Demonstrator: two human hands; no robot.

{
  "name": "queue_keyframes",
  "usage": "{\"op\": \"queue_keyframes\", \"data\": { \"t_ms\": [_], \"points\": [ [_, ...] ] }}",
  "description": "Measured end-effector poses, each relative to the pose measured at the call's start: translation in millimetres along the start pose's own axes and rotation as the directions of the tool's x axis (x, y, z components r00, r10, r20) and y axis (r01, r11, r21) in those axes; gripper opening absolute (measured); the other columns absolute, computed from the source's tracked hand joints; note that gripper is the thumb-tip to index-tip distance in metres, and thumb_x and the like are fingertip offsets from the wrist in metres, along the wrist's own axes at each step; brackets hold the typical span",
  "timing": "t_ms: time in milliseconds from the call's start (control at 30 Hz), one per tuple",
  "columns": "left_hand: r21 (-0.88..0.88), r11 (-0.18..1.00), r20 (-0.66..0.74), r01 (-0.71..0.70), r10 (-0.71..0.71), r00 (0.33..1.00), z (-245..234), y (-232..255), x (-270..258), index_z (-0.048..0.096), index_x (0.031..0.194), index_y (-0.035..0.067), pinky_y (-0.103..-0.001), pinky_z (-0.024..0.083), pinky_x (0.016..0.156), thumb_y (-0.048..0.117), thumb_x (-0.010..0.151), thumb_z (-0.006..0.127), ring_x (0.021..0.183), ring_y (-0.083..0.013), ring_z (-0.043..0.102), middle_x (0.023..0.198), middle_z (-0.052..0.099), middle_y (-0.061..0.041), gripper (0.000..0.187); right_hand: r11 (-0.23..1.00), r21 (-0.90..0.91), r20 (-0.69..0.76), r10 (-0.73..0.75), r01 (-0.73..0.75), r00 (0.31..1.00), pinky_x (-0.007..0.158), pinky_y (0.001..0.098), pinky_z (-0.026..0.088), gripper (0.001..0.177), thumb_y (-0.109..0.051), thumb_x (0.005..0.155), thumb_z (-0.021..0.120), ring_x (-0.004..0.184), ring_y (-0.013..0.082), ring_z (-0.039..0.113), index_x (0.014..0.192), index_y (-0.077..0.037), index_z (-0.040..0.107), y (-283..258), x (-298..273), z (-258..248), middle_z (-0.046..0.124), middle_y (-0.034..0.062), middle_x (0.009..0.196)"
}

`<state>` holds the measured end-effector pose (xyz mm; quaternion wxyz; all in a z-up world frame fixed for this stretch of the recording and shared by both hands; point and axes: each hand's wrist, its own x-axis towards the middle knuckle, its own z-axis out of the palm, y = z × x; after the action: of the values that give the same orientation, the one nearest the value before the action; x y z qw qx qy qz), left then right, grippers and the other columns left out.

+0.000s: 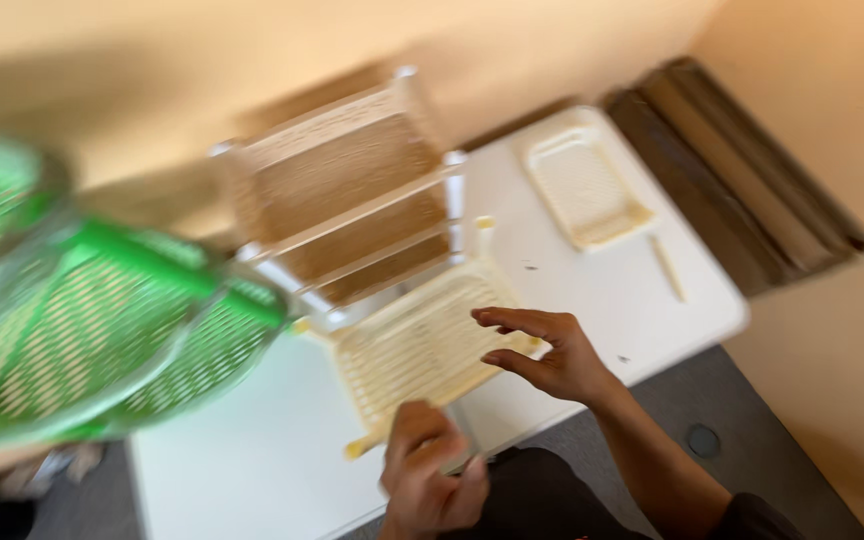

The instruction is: The person assembles a three-tier plastic storage rack by inserting white plastic poles into the corner sockets of beige trays and stacking them. The person handles trays and poles one at a time, aligning and pressing poles into place, then stacking completed tiers on a white table.

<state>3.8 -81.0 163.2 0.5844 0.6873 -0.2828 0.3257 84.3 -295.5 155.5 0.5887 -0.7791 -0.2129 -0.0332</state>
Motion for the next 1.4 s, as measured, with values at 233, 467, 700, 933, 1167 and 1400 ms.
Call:
{"op": "queue_keyframes", "data": {
  "t_ms": [233, 467, 700, 933, 1167, 1400],
  "points": [
    [-0.292, 0.934, 0.364, 0.205, -0.090, 0.927, 187, -25, 48, 0.064, 0.109, 0.002, -0.038, 0.057, 0.088, 0.004, 0.095, 0.068, 0.097, -0.0244, 0.067, 0.105, 0.065, -0.013, 0.014, 0.989, -0.011, -0.372, 0.134, -0.148, 0.919, 0.095, 0.0411, 0.064, 0.047, -0.003, 0.084, 0.077, 0.116, 0.0263, 0.074, 0.130, -0.004, 0.069, 53, -58, -107, 0.075, 0.0134, 0.126],
    [-0.135, 0.817, 0.465, 0.561, -0.448, 0.764, 369, -113, -11, 0.063, 0.115, 0.001, -0.037, 0.054, 0.085, 0.011, 0.098, 0.062, 0.100, -0.0237, 0.067, 0.108, 0.069, -0.013, 0.020, 0.743, 0.113, -0.630, 0.567, -0.659, 0.531, 0.084, 0.0389, 0.068, 0.035, -0.008, 0.090, 0.071, 0.102, 0.0254, 0.078, 0.125, -0.004, 0.071, 170, -93, -207, 0.078, 0.0138, 0.114],
    [0.243, 0.254, 0.405, 0.936, -0.903, 0.140, 468, -222, -84, 0.046, 0.148, -0.001, -0.037, 0.050, 0.104, 0.029, 0.101, 0.055, 0.126, -0.0299, 0.063, 0.140, 0.059, -0.020, 0.056, 0.489, -0.250, -0.706, 0.499, -0.836, 0.503, 0.079, 0.0406, 0.061, 0.035, -0.015, 0.080, 0.082, 0.089, 0.0297, 0.075, 0.113, -0.003, 0.077, 299, -93, -240, 0.075, 0.0187, 0.107],
    [0.179, 0.135, 0.473, 0.975, -0.880, 0.035, 483, -253, -106, 0.044, 0.149, 0.000, -0.035, 0.049, 0.104, 0.025, 0.099, 0.053, 0.126, -0.0261, 0.061, 0.139, 0.062, -0.016, 0.057, 0.398, -0.166, -0.640, 0.653, -0.903, 0.405, 0.081, 0.0405, 0.063, 0.033, -0.018, 0.089, 0.076, 0.090, 0.0303, 0.076, 0.118, -0.002, 0.075, 330, -103, -239, 0.076, 0.0186, 0.110],
    [0.059, 0.273, 0.459, 0.960, -0.862, 0.217, 453, -185, -39, 0.063, 0.136, 0.005, -0.035, 0.056, 0.090, 0.025, 0.101, 0.056, 0.105, -0.0236, 0.072, 0.119, 0.073, -0.013, 0.041, 0.637, 0.026, -0.654, 0.594, -0.770, 0.469, 0.075, 0.0340, 0.063, 0.026, -0.009, 0.093, 0.070, 0.086, 0.0207, 0.077, 0.117, -0.004, 0.075, 249, -87, -239, 0.078, 0.0127, 0.105],
    [-0.288, 0.523, 0.390, 0.803, -0.701, 0.596, 369, -101, 58, 0.066, 0.120, 0.003, -0.032, 0.062, 0.087, 0.020, 0.101, 0.066, 0.105, -0.0192, 0.073, 0.111, 0.074, -0.011, 0.026, 0.968, 0.030, -0.688, 0.202, -0.250, 0.697, 0.083, 0.0318, 0.065, 0.026, 0.002, 0.090, 0.073, 0.098, 0.0205, 0.074, 0.115, -0.002, 0.074, 131, -59, -219, 0.074, 0.0119, 0.112]
  ]
}}
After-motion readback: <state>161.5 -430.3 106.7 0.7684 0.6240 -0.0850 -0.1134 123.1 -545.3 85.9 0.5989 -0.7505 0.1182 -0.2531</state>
